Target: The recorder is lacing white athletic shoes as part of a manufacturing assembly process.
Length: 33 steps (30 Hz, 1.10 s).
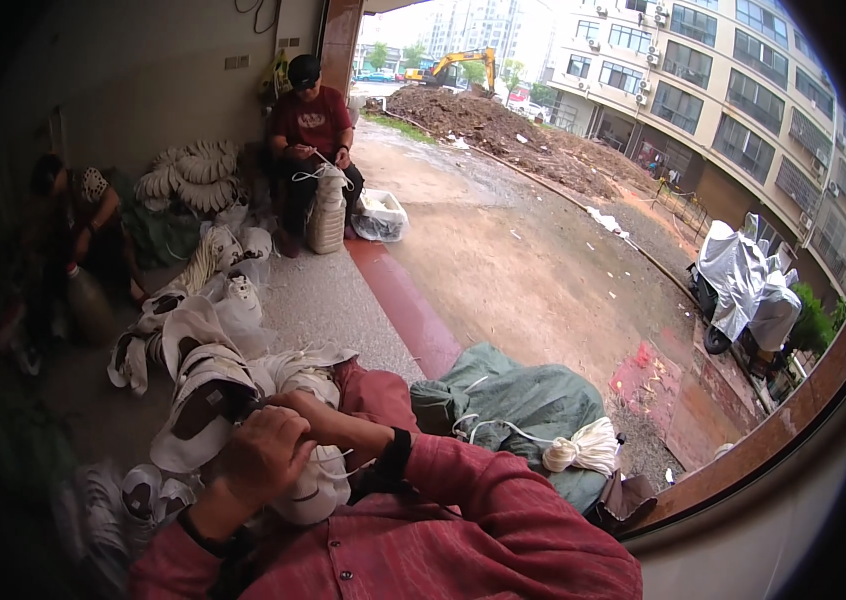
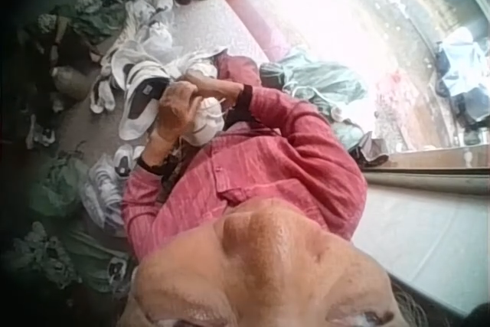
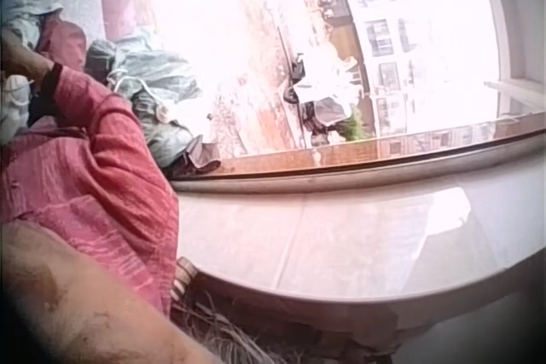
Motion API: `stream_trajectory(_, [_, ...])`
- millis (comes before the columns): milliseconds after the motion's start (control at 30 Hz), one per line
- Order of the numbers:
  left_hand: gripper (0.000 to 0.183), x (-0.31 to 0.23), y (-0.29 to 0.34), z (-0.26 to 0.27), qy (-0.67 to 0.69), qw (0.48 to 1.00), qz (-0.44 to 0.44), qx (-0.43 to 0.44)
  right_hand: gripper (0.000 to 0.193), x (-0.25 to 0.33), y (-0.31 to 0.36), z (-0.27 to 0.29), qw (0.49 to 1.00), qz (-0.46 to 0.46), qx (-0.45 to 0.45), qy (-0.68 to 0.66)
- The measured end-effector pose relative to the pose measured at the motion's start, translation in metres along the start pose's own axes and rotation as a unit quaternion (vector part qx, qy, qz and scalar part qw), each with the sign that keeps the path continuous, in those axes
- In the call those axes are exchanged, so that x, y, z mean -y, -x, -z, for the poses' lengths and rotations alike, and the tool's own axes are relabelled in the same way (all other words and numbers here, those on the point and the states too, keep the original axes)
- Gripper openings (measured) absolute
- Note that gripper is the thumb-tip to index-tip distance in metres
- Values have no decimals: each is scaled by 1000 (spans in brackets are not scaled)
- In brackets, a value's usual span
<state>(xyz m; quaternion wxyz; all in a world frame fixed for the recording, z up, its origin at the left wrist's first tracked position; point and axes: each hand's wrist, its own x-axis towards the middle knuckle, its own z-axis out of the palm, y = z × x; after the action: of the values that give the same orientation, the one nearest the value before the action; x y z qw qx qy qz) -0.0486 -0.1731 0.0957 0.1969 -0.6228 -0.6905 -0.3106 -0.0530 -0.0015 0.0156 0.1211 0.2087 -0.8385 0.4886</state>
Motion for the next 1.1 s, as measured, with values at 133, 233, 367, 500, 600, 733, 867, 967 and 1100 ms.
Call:
stream_trajectory(133, [32,-8,-13,-5,7,1000,4,0,25,-2,7,8,1000,25,3,-19])
stream_trajectory(233, [32,-16,-23,-11,23,1000,-3,13,24,-3,25,2,1000,21,3,-21])
stream_trajectory(367, [28,-9,-31,-24,155,984,40,84,24,-5,28,-4,1000,16,1,-20])
stream_trajectory(500, [34,-4,-34,-32,164,975,64,135,24,-8,34,-8,1000,10,-2,-18])
stream_trajectory(600, [38,-2,-32,-44,132,977,64,156,23,-7,35,-9,1000,7,-7,-21])
stream_trajectory(733, [38,-13,-45,-36,70,970,95,213,23,-6,37,-1,1000,5,-15,-23])
stream_trajectory(867, [39,-10,-55,-42,105,944,162,268,22,-8,34,3,999,4,-24,-21])
stream_trajectory(967, [41,2,-50,-64,132,937,194,258,22,-10,26,5,999,2,-35,-17])
stream_trajectory(1100, [32,107,48,-196,24,916,379,130,22,0,0,-13,999,21,-16,-28])
